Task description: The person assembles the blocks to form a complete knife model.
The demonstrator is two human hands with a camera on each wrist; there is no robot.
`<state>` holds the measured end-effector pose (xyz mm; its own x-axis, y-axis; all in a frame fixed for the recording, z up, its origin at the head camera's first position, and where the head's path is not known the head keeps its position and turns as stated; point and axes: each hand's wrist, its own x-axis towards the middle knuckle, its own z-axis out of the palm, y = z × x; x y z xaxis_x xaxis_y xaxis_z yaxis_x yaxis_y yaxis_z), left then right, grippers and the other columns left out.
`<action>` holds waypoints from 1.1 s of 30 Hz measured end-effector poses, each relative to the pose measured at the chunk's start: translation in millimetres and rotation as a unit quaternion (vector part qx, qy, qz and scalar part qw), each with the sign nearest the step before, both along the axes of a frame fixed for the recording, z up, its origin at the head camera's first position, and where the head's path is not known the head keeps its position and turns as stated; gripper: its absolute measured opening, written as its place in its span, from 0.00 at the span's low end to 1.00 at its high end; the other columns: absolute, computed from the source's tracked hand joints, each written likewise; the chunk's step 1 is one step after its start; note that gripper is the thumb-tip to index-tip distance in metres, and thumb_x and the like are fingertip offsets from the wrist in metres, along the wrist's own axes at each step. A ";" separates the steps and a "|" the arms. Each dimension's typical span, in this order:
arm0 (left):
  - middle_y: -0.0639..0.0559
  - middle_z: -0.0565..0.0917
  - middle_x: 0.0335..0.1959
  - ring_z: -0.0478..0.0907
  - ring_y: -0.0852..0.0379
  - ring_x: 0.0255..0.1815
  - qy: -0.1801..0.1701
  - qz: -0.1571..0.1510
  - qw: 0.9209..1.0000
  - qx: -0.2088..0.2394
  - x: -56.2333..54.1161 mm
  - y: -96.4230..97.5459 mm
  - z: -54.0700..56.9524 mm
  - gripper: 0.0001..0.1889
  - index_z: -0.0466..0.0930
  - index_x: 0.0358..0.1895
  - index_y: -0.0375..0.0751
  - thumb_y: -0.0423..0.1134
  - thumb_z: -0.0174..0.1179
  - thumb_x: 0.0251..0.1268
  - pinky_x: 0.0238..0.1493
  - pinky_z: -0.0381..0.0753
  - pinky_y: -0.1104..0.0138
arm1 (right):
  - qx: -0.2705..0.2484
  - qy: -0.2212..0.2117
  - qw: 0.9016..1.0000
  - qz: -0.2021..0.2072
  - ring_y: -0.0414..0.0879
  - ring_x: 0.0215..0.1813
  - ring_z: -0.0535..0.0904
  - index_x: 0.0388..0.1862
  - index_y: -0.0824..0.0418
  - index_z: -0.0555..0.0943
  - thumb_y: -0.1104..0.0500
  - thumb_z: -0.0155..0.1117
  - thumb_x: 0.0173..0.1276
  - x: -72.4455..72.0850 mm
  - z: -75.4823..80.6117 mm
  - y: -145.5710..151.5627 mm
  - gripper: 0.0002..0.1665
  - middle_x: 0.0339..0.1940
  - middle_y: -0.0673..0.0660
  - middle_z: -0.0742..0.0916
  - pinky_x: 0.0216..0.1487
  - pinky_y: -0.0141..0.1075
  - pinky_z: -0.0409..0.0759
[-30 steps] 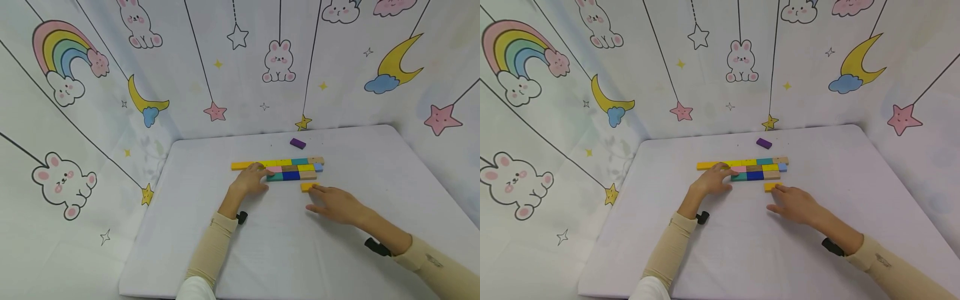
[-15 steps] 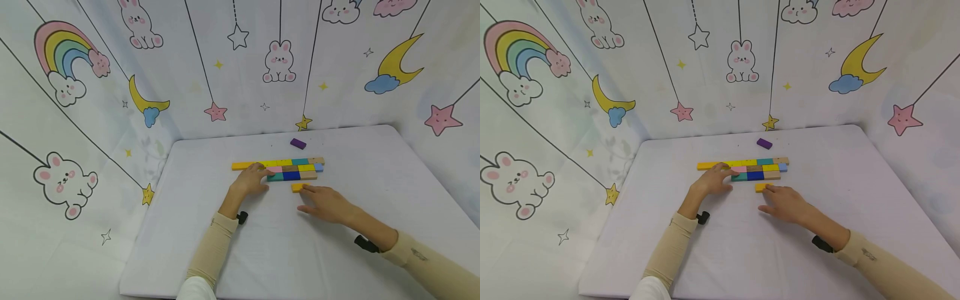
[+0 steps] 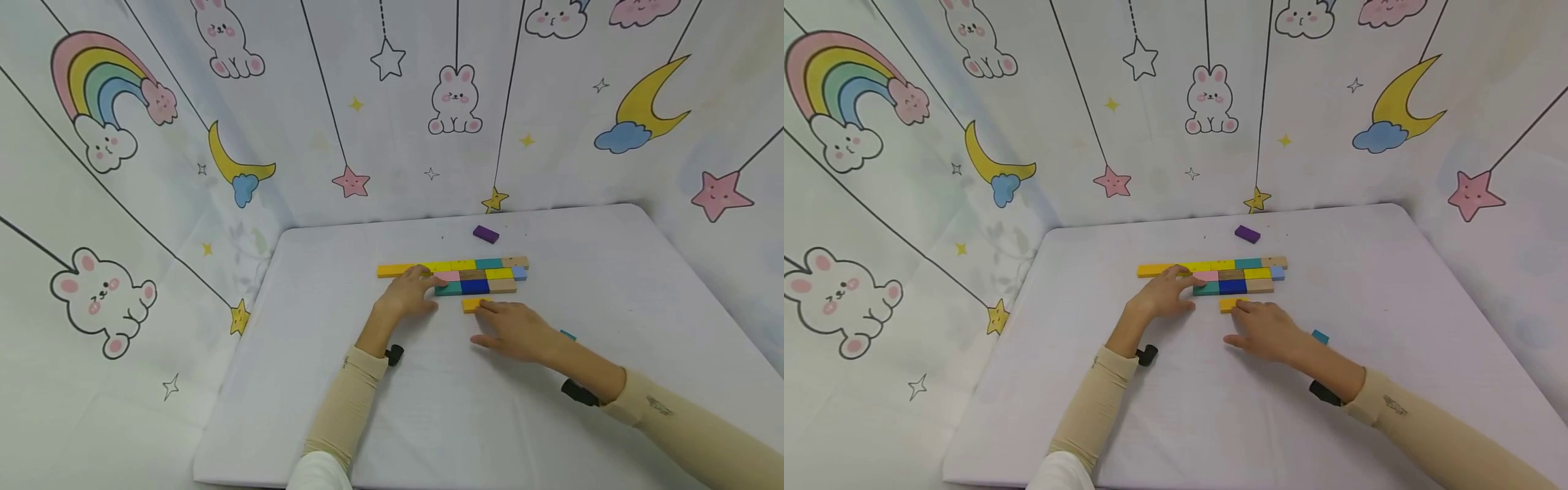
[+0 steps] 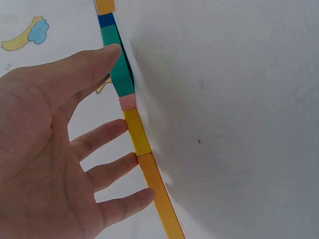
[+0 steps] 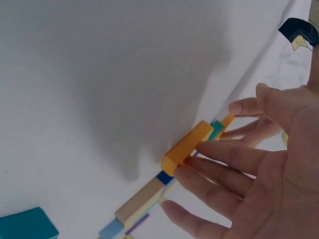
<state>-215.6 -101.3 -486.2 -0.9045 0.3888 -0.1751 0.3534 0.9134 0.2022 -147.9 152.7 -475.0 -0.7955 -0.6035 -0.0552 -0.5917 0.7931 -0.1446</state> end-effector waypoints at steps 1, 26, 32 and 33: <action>0.51 0.64 0.80 0.61 0.48 0.80 0.000 -0.001 1.000 0.001 -0.5 -0.2 -0.4 0.29 0.70 0.77 0.70 0.53 0.62 0.76 0.78 0.66 0.49 | 0.002 -0.003 1.000 -0.001 0.64 0.66 0.80 0.69 0.66 0.78 0.36 0.68 0.71 -0.8 -1.0 -1.6 0.42 0.69 0.67 0.81 0.65 0.59 0.80; 0.53 0.63 0.80 0.59 0.49 0.81 -0.014 0.002 1.000 -0.021 -10.4 -1.0 -11.0 0.30 0.68 0.77 0.74 0.56 0.63 0.74 0.79 0.65 0.49 | 0.009 -0.024 1.000 0.010 0.63 0.72 0.75 0.71 0.64 0.77 0.34 0.60 0.76 -8.6 1.6 -36.2 0.41 0.72 0.66 0.79 0.69 0.64 0.74; 0.51 0.65 0.79 0.61 0.48 0.80 0.005 -0.009 1.000 -0.009 -2.3 -1.3 -2.5 0.29 0.70 0.77 0.69 0.52 0.63 0.76 0.78 0.66 0.50 | 0.021 -0.028 0.999 0.006 0.63 0.74 0.73 0.73 0.64 0.76 0.31 0.57 0.77 -10.0 -0.3 -41.9 0.43 0.73 0.67 0.78 0.70 0.64 0.72; 0.50 0.65 0.79 0.61 0.48 0.80 0.006 -0.010 1.000 -0.006 -1.2 -1.4 -1.3 0.29 0.70 0.77 0.69 0.52 0.63 0.76 0.78 0.66 0.49 | 0.023 -0.027 0.999 0.006 0.63 0.74 0.73 0.73 0.64 0.76 0.31 0.56 0.77 -10.2 -0.7 -42.5 0.44 0.73 0.67 0.78 0.70 0.64 0.73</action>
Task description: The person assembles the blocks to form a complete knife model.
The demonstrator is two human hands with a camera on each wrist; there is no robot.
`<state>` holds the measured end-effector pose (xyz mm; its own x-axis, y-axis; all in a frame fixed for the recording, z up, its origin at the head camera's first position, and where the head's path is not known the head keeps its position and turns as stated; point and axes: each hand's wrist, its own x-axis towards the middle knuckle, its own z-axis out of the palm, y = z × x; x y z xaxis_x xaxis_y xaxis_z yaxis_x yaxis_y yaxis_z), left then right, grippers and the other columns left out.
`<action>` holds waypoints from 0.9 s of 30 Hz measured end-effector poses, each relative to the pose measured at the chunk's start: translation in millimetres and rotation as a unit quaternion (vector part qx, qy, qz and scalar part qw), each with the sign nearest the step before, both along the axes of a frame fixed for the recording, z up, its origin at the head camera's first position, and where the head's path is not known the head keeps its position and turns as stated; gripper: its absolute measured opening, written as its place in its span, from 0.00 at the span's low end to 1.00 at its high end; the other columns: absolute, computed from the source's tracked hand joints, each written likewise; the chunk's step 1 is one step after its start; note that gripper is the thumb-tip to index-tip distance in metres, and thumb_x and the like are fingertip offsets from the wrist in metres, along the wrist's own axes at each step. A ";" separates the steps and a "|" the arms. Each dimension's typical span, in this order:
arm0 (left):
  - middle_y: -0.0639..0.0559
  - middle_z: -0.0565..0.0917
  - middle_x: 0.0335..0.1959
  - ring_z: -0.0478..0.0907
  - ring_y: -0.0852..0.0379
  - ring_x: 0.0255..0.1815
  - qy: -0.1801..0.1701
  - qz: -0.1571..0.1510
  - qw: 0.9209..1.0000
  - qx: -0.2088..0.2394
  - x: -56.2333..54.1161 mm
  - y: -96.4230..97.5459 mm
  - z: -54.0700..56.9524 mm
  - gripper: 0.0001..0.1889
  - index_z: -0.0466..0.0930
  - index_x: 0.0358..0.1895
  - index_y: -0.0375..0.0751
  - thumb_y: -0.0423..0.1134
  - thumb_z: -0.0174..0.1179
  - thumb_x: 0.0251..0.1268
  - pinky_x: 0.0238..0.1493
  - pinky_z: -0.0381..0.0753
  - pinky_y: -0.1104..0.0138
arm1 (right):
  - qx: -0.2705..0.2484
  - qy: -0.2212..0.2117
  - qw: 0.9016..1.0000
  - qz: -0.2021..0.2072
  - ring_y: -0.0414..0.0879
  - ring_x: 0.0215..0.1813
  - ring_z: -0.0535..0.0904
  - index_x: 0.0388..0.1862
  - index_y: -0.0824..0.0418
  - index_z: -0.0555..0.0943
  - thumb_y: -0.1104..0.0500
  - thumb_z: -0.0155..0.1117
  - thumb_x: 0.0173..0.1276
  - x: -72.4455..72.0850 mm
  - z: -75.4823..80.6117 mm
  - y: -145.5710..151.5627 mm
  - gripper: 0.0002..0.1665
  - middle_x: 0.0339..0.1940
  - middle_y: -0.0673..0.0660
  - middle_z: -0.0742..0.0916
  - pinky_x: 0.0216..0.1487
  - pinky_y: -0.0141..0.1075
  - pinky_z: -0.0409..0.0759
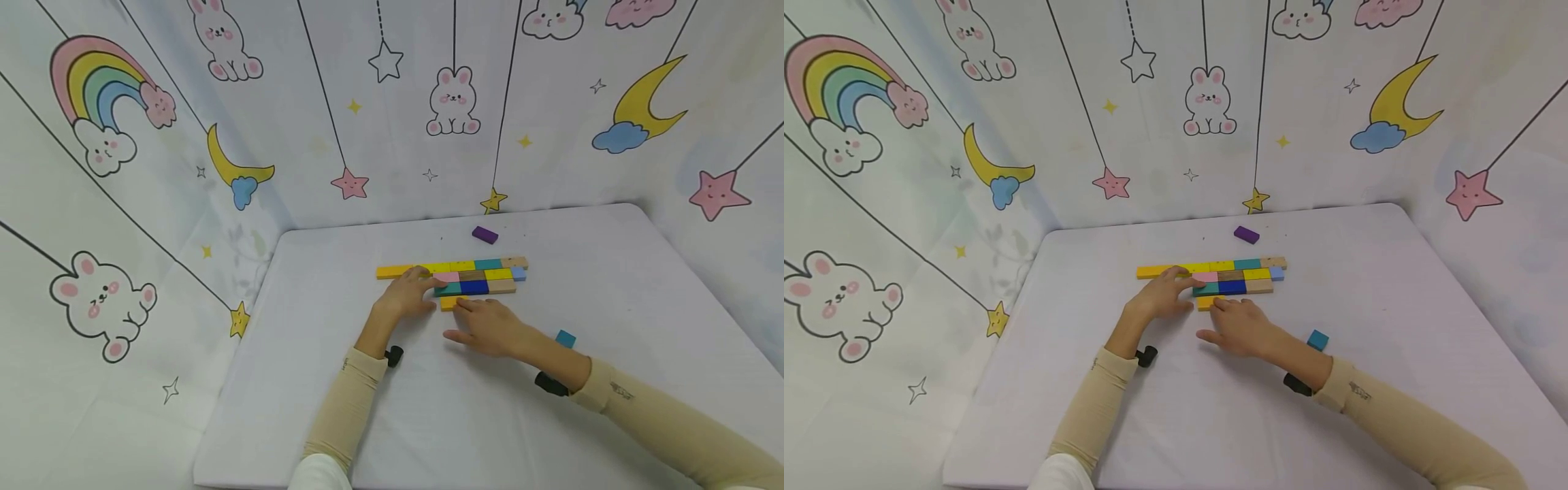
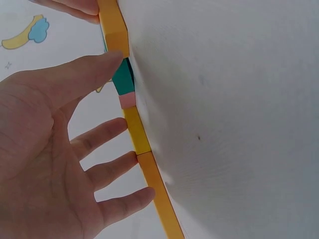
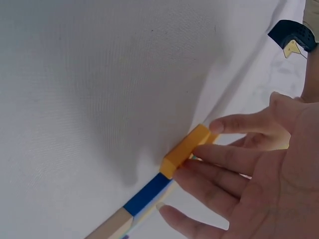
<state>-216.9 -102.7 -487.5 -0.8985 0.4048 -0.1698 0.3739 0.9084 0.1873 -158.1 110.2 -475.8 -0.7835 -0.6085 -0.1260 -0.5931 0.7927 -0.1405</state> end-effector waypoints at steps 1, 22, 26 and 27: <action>0.50 0.66 0.79 0.61 0.48 0.79 0.002 0.000 1.000 0.002 0.1 -0.4 0.1 0.29 0.70 0.77 0.69 0.51 0.63 0.76 0.77 0.67 0.49 | 0.002 0.001 1.000 0.001 0.63 0.74 0.73 0.73 0.65 0.76 0.31 0.55 0.77 -0.1 -0.2 -0.7 0.44 0.74 0.67 0.77 0.70 0.64 0.73; 0.50 0.67 0.78 0.63 0.49 0.78 0.011 -0.013 1.000 0.008 2.1 -1.1 3.5 0.27 0.72 0.76 0.67 0.51 0.63 0.76 0.77 0.68 0.51 | 0.022 -0.012 1.000 -0.006 0.62 0.78 0.68 0.76 0.65 0.72 0.29 0.48 0.80 -3.1 3.8 -11.5 0.46 0.77 0.67 0.74 0.73 0.64 0.69; 0.50 0.67 0.78 0.62 0.49 0.79 0.011 -0.010 1.000 0.008 2.5 -1.3 3.4 0.27 0.72 0.76 0.68 0.51 0.63 0.76 0.77 0.68 0.51 | 0.023 -0.011 1.000 -0.003 0.62 0.78 0.68 0.76 0.65 0.72 0.30 0.47 0.80 -4.5 3.6 -11.2 0.46 0.77 0.67 0.73 0.73 0.64 0.69; 0.50 0.67 0.78 0.62 0.49 0.79 0.010 -0.008 1.000 0.009 2.7 -1.6 3.5 0.27 0.72 0.76 0.68 0.51 0.63 0.76 0.77 0.67 0.51 | 0.024 -0.009 1.000 -0.001 0.62 0.78 0.68 0.76 0.65 0.72 0.30 0.47 0.80 -4.7 3.3 -11.3 0.46 0.77 0.67 0.73 0.73 0.64 0.70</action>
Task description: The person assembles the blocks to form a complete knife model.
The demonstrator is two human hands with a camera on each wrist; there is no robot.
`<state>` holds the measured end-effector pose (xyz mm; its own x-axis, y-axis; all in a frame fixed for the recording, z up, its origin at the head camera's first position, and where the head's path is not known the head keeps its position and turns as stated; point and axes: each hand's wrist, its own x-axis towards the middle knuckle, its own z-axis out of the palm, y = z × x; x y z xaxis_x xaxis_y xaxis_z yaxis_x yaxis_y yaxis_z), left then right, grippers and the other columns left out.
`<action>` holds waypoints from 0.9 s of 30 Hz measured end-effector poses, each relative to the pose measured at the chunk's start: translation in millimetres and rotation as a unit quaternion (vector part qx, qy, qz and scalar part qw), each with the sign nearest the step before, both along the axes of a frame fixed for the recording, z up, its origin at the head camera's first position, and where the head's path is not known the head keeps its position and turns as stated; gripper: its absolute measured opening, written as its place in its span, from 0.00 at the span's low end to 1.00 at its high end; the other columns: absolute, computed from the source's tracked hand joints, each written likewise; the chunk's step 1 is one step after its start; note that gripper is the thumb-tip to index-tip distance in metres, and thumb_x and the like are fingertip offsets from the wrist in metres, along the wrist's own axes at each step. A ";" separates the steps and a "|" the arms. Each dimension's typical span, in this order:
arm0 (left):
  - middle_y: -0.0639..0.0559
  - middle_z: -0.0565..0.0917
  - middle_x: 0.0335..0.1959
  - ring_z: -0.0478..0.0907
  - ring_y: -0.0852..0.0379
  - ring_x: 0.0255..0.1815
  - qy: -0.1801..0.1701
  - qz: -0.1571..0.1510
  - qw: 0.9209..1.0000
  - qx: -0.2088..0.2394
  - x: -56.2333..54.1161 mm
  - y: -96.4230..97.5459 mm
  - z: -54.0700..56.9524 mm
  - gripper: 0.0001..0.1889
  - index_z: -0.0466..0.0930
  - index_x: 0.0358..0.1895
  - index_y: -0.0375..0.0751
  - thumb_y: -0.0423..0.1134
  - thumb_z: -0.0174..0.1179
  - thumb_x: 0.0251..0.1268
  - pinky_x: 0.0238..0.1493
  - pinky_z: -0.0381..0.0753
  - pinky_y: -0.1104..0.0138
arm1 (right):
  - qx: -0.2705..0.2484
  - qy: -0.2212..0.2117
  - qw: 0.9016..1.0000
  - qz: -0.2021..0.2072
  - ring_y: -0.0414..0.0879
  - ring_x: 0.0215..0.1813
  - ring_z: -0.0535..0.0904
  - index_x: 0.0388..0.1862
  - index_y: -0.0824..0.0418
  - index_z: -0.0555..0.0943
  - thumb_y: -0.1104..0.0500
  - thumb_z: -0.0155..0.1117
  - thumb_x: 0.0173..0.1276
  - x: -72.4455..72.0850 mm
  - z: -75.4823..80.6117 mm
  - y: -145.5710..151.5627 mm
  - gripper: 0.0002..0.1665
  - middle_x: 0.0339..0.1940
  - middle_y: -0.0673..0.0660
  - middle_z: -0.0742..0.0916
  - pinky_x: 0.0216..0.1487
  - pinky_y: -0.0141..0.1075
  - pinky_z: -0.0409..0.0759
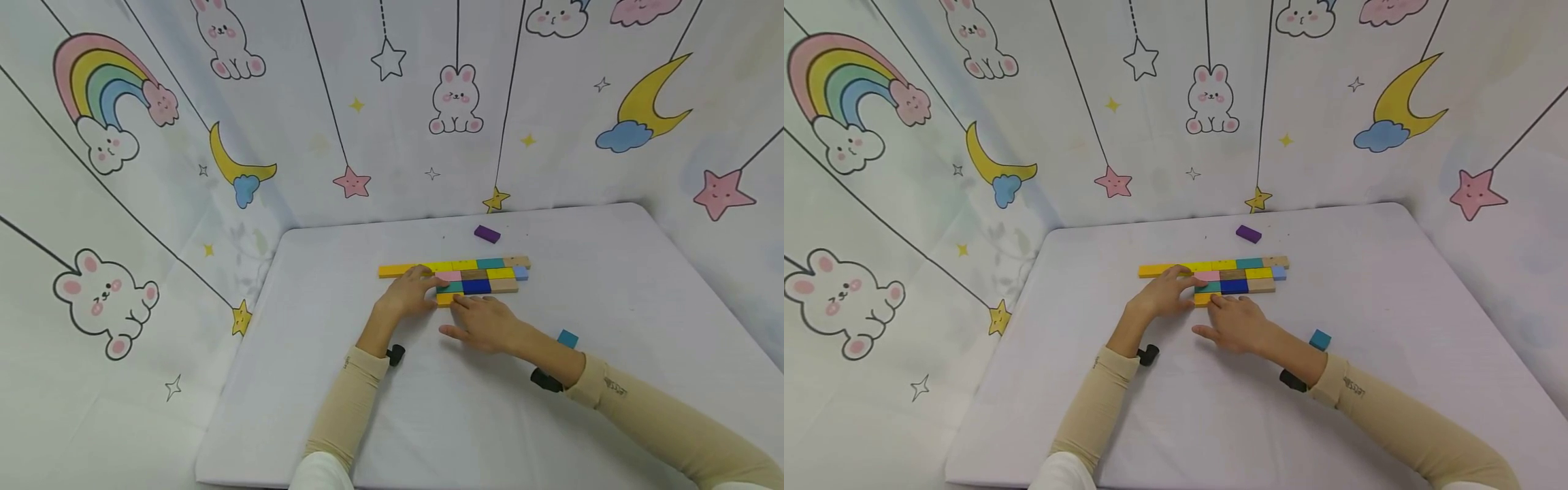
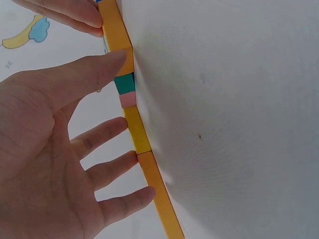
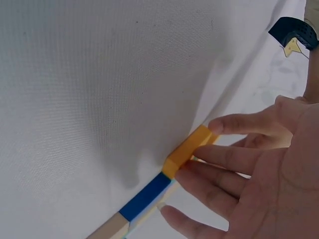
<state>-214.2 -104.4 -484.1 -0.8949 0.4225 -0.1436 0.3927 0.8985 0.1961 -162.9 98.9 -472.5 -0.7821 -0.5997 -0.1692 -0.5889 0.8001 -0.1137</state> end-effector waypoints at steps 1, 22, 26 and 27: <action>0.50 0.67 0.78 0.62 0.49 0.79 0.000 0.001 1.000 0.002 -0.1 -0.1 -0.1 0.27 0.72 0.76 0.68 0.51 0.63 0.76 0.78 0.67 0.52 | 0.000 0.001 1.000 0.001 0.62 0.78 0.68 0.76 0.65 0.72 0.30 0.47 0.80 -0.3 -0.3 0.0 0.46 0.77 0.67 0.73 0.72 0.64 0.70; 0.51 0.65 0.80 0.59 0.49 0.81 -0.010 0.007 1.000 -0.007 -2.0 0.4 -3.5 0.30 0.70 0.77 0.70 0.54 0.65 0.74 0.78 0.66 0.49 | -0.011 -0.010 1.000 -0.011 0.64 0.77 0.69 0.74 0.65 0.74 0.28 0.49 0.78 -1.3 -1.9 -1.0 0.47 0.77 0.67 0.73 0.70 0.62 0.74; 0.51 0.65 0.79 0.60 0.49 0.80 -0.005 0.004 1.000 -0.006 -2.5 0.1 -3.9 0.30 0.70 0.77 0.69 0.54 0.64 0.74 0.78 0.67 0.50 | -0.015 -0.013 1.000 -0.010 0.64 0.77 0.69 0.74 0.65 0.74 0.28 0.49 0.79 -1.0 -1.0 -0.1 0.47 0.77 0.67 0.73 0.70 0.62 0.74; 0.51 0.65 0.79 0.60 0.49 0.80 -0.005 0.003 1.000 -0.007 -2.5 0.0 -3.9 0.30 0.70 0.77 0.69 0.54 0.64 0.74 0.77 0.67 0.50 | -0.016 -0.012 1.000 -0.010 0.64 0.76 0.70 0.74 0.65 0.74 0.29 0.49 0.79 -1.0 -0.4 0.6 0.46 0.77 0.67 0.73 0.69 0.62 0.75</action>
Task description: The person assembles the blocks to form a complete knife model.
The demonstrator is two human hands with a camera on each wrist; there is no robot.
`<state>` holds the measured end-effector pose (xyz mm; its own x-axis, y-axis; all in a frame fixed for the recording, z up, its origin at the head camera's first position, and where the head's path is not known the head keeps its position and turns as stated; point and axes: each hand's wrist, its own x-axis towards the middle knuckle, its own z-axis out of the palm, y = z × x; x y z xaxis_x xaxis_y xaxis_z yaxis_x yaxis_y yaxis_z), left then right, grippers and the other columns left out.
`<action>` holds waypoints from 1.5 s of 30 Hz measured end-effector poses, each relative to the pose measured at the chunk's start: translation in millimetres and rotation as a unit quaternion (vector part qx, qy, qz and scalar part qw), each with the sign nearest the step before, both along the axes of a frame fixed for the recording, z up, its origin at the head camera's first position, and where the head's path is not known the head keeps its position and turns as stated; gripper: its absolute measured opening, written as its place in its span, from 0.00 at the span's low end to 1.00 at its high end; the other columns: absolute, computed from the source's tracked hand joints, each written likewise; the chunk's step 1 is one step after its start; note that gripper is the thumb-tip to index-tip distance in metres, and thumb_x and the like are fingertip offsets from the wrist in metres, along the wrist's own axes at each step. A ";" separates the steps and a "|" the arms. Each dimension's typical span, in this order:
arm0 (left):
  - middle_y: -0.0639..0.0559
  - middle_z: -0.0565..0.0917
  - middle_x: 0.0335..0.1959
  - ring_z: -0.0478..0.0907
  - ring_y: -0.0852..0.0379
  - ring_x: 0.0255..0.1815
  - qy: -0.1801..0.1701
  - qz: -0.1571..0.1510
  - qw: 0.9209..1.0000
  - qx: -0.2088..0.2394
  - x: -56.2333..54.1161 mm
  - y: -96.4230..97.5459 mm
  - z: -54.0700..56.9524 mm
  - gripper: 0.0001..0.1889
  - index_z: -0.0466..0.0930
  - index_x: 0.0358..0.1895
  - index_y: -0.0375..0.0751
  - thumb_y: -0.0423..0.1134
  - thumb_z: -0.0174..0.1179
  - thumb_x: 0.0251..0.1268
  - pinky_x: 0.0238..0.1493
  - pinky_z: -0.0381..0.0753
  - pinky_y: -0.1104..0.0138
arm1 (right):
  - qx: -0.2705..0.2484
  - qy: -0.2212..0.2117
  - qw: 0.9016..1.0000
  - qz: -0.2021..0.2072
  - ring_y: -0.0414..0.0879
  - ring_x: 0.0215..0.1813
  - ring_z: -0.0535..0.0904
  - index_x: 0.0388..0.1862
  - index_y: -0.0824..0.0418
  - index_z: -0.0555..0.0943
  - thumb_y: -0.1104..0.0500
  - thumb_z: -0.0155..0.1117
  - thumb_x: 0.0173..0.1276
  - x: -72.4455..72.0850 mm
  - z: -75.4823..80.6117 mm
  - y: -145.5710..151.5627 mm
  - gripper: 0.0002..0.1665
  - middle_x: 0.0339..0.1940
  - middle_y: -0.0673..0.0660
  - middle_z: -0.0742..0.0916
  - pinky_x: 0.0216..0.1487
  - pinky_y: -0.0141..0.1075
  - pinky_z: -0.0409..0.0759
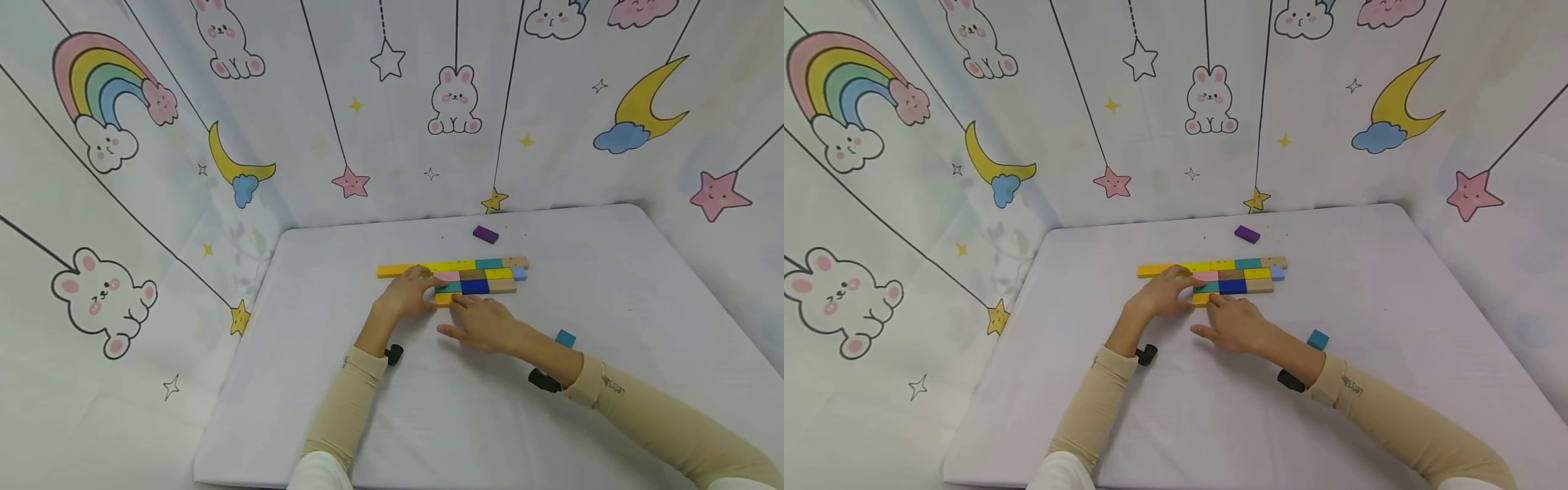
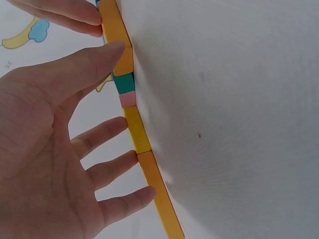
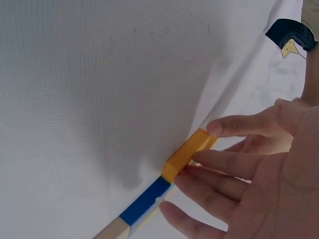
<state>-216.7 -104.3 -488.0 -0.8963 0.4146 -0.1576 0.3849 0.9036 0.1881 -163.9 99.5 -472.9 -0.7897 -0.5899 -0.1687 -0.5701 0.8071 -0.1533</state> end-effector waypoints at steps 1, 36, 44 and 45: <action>0.51 0.66 0.79 0.60 0.49 0.80 0.000 -0.001 1.000 0.001 -0.1 -0.3 -0.1 0.30 0.70 0.76 0.69 0.54 0.65 0.74 0.77 0.67 0.50 | -0.003 0.001 1.000 0.001 0.64 0.76 0.71 0.74 0.64 0.74 0.29 0.49 0.79 -0.5 0.7 0.8 0.46 0.77 0.67 0.74 0.69 0.61 0.76; 0.49 0.65 0.80 0.60 0.47 0.80 -0.010 -0.009 1.000 0.009 3.6 -2.0 8.1 0.29 0.71 0.76 0.68 0.52 0.63 0.75 0.78 0.67 0.50 | -0.065 -0.025 0.993 -0.092 0.70 0.77 0.65 0.79 0.72 0.64 0.36 0.46 0.84 -175.0 -3.8 77.4 0.45 0.78 0.75 0.68 0.77 0.65 0.61; 0.50 0.63 0.81 0.59 0.46 0.81 -0.020 0.004 1.000 0.014 2.7 -1.8 7.5 0.28 0.71 0.76 0.69 0.52 0.64 0.75 0.78 0.66 0.49 | -0.051 -0.052 0.993 -0.093 0.70 0.76 0.65 0.80 0.72 0.61 0.34 0.41 0.84 -187.6 -4.5 69.9 0.47 0.78 0.75 0.67 0.78 0.64 0.60; 0.50 0.63 0.81 0.59 0.46 0.81 -0.021 0.005 1.000 0.014 2.3 -1.8 6.8 0.28 0.71 0.76 0.70 0.52 0.64 0.75 0.78 0.66 0.49 | -0.046 -0.054 0.993 -0.093 0.70 0.77 0.64 0.81 0.71 0.60 0.35 0.41 0.85 -188.3 -4.7 69.3 0.46 0.79 0.75 0.66 0.78 0.64 0.59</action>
